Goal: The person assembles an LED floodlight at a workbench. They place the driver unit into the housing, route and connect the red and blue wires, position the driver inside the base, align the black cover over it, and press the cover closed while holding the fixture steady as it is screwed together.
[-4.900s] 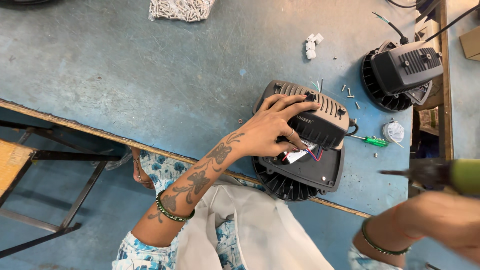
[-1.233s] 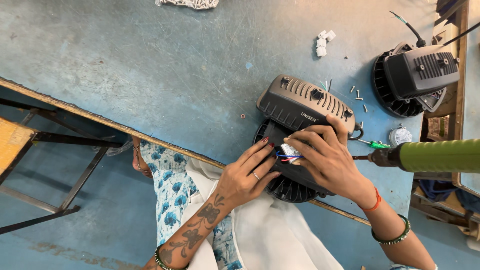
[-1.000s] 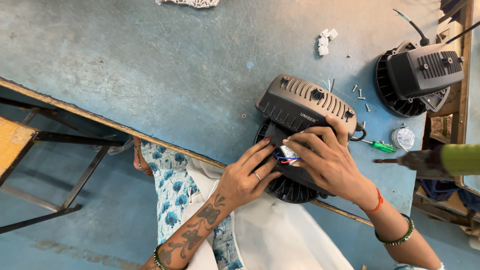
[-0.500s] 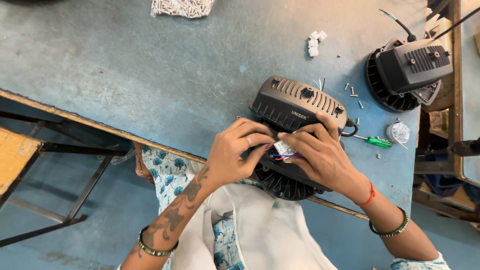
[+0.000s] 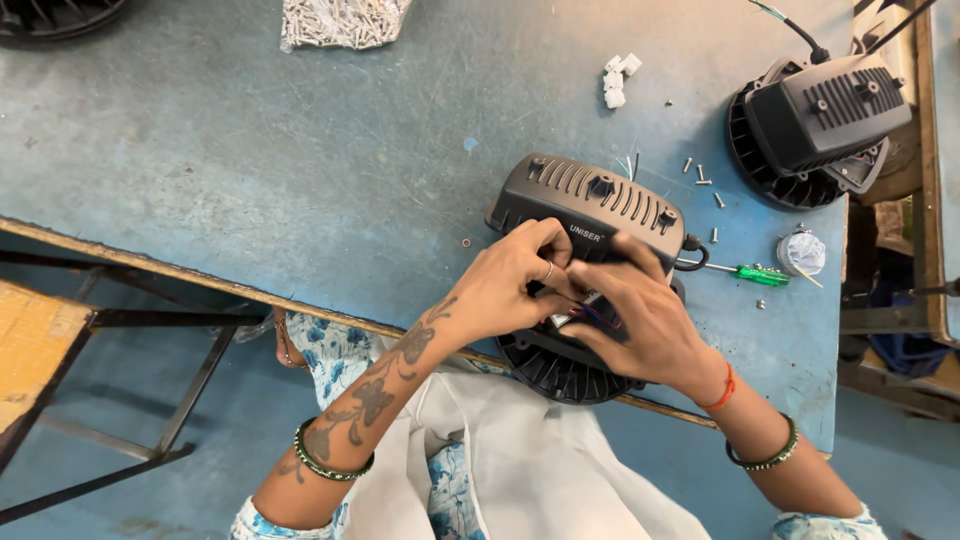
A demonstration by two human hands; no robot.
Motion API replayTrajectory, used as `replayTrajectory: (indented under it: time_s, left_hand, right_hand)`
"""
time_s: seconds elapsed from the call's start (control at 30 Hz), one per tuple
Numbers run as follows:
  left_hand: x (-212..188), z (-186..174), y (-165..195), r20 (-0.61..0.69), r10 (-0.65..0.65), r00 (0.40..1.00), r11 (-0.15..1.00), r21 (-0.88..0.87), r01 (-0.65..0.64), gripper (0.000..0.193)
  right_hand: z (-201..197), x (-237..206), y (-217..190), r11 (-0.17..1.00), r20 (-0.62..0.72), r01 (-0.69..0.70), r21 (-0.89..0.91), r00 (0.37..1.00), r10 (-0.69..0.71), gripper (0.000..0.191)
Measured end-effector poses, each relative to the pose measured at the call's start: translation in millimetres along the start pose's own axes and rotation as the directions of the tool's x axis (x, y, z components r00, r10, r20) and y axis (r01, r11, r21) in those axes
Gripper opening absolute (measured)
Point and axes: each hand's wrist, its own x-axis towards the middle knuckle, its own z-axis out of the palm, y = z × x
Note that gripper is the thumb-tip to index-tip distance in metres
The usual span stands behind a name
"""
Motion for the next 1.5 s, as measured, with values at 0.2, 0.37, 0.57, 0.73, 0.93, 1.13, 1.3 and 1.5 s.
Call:
replayTrajectory:
  time_s: [0.2,0.37,0.57,0.73,0.93,1.13,1.3,1.5]
  left_hand:
    - [14.2,-4.5,-0.6,0.111,-0.013,0.994,0.996,0.086,0.003,0.012]
    - [18.3,-9.9,3.0,0.164,0.110,0.980,0.984,0.119,-0.131,0.014]
    - [20.5,-14.6,1.8,0.168,0.245,0.955,0.945,0.180,-0.274,0.009]
    - [13.5,-11.5,2.1,0.101,0.231,0.968,0.949,0.197,-0.247,0.008]
    - [13.6,-10.6,-2.4,0.066,0.230,0.971,0.953,0.186,-0.238,0.009]
    - [18.1,-13.4,-1.6,0.138,0.152,0.979,0.963,0.204,-0.178,0.012]
    - [17.3,-13.8,0.8,0.141,0.135,0.981,0.968,0.194,-0.161,0.012]
    - [12.4,-11.8,-0.9,0.138,0.160,0.977,0.960,0.207,-0.187,0.014]
  right_hand:
    - [13.4,-17.6,4.8,0.992,-0.213,-0.031,-0.125,0.977,0.004,0.017]
    - [14.6,-20.6,2.3,0.973,-0.264,-0.091,-0.213,0.964,0.032,0.016]
    - [8.6,-18.0,-3.4,0.971,-0.256,-0.139,-0.195,0.963,0.086,0.020]
    - [11.3,-27.4,0.0,0.968,-0.340,-0.178,-0.176,0.934,0.110,0.031]
    - [-6.0,-102.4,-14.0,0.840,-0.582,-0.116,-0.531,0.770,-0.262,0.023]
    - [-89.8,-154.6,54.5,0.842,-0.855,-0.540,0.020,0.428,0.295,0.023]
    - [-116.0,-154.6,65.5,0.872,-0.726,-0.465,0.157,0.544,0.421,0.022]
    - [-121.2,-103.5,41.9,0.933,-0.644,-0.354,0.057,0.701,0.306,0.022]
